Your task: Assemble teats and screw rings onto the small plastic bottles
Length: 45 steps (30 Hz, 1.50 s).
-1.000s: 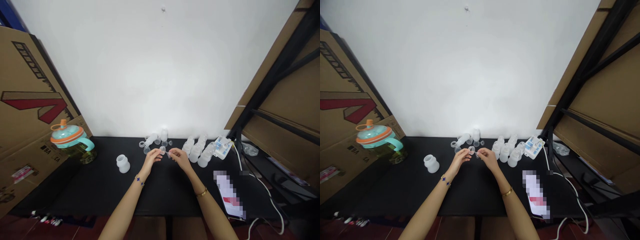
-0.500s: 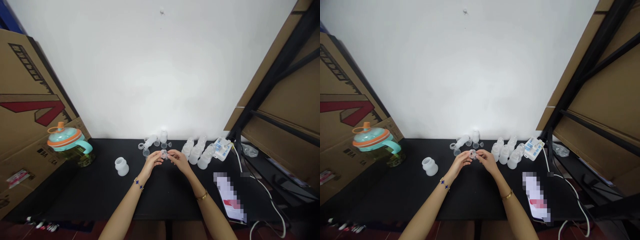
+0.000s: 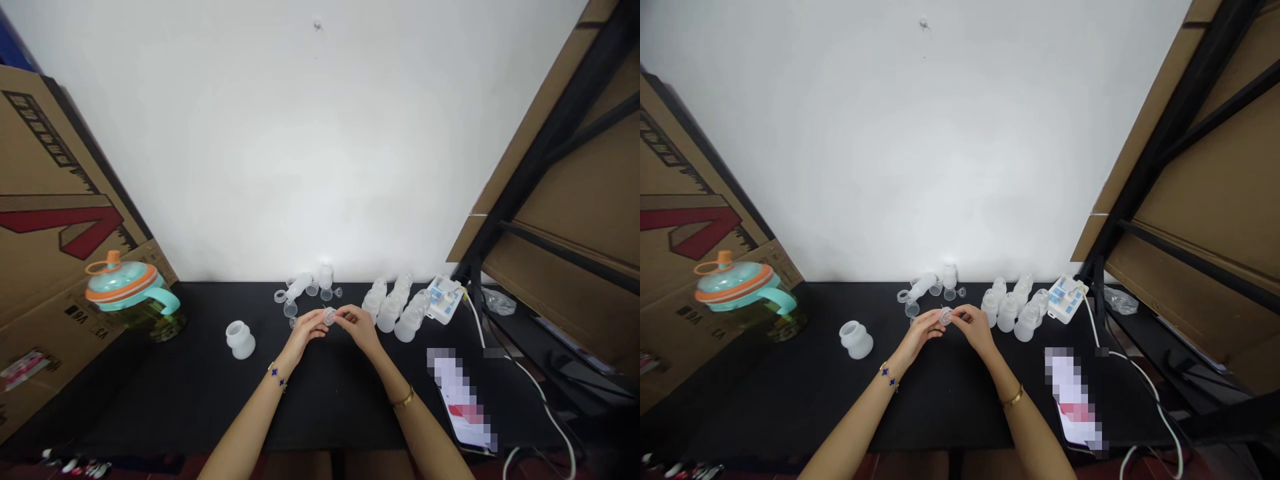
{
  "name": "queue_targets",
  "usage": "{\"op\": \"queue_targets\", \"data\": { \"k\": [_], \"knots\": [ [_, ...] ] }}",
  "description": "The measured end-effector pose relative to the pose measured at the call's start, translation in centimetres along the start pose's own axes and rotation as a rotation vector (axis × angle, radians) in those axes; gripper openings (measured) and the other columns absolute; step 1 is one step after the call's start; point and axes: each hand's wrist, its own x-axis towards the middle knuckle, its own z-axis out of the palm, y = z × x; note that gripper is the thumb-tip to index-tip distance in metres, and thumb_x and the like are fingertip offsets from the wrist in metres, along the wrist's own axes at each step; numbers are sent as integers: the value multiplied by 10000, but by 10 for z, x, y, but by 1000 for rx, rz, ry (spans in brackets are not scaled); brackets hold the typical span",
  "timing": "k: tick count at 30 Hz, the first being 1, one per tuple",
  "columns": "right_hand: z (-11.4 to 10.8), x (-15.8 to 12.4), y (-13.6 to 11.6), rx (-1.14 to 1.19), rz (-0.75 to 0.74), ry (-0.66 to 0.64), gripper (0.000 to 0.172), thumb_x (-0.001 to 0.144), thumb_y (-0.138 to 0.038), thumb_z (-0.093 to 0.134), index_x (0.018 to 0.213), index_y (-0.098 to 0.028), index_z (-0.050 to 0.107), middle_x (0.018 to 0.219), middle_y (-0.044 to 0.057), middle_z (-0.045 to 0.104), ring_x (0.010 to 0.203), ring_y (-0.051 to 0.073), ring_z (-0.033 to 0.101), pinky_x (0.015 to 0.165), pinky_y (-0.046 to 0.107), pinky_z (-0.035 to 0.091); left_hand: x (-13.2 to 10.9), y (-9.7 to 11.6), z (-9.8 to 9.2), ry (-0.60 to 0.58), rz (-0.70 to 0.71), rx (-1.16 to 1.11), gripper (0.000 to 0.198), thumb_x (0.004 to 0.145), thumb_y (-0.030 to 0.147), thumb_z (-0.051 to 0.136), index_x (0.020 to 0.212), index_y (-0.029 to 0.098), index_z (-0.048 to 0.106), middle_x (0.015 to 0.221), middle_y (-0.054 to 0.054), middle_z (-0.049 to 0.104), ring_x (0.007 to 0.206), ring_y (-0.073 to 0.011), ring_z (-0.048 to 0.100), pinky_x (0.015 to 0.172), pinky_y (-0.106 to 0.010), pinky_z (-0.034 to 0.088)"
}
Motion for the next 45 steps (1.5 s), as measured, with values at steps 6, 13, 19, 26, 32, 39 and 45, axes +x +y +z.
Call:
{"op": "queue_targets", "data": {
  "k": [6, 13, 19, 26, 32, 39, 45],
  "knots": [
    [0, -1, 2, -39, -43, 33, 191, 796, -412, 733, 803, -224, 769, 776, 21, 725, 590, 144, 545, 550, 266, 430, 1, -3, 2, 1, 17, -4, 516, 760, 547, 801, 1089, 152, 762, 922, -91, 752, 739, -145, 672, 686, -237, 532],
    [1, -4, 1, -77, -3, 97, 239, 825, -451, 712, 810, -222, 779, 697, 26, 705, 591, 173, 579, 560, 287, 463, -5, 2, 12, 15, 112, 150, 487, 658, 451, 894, 1027, 154, 779, 872, -79, 760, 732, -165, 660, 647, -246, 496],
    [2, -5, 0, -121, -39, 104, 255, 870, -451, 685, 811, -217, 768, 725, 35, 725, 599, 177, 593, 579, 293, 468, -3, -1, 12, 59, 182, 219, 453, 711, 508, 837, 977, 145, 782, 864, -81, 755, 695, -167, 645, 642, -267, 501],
    [3, -10, -5, -269, -183, 91, 302, 952, -467, 602, 857, -227, 759, 786, 53, 744, 622, 186, 614, 601, 310, 472, -4, -2, 12, 96, 234, 294, 409, 747, 493, 809, 957, 143, 783, 803, -75, 749, 692, -187, 650, 649, -276, 501],
    [5, -14, -9, -342, -252, 107, 317, 985, -454, 551, 880, -233, 752, 804, 71, 744, 636, 195, 617, 626, 329, 485, -5, -2, 11, 81, 230, 348, 361, 778, 479, 789, 953, 164, 788, 824, -82, 765, 739, -219, 679, 696, -295, 516],
    [5, -14, -6, -353, -240, 107, 267, 982, -420, 565, 928, -238, 753, 832, 71, 749, 663, 203, 644, 637, 327, 496, -8, -1, 15, 111, 250, 355, 327, 763, 468, 799, 900, 171, 777, 797, -69, 744, 741, -216, 661, 698, -289, 509],
    [7, -15, -4, -345, -272, 59, 225, 987, -348, 558, 989, -235, 753, 902, 75, 747, 685, 198, 648, 635, 317, 504, -9, -2, 13, 140, 271, 371, 292, 799, 454, 759, 877, 172, 745, 798, -58, 726, 723, -198, 642, 702, -282, 502]
  ]
}}
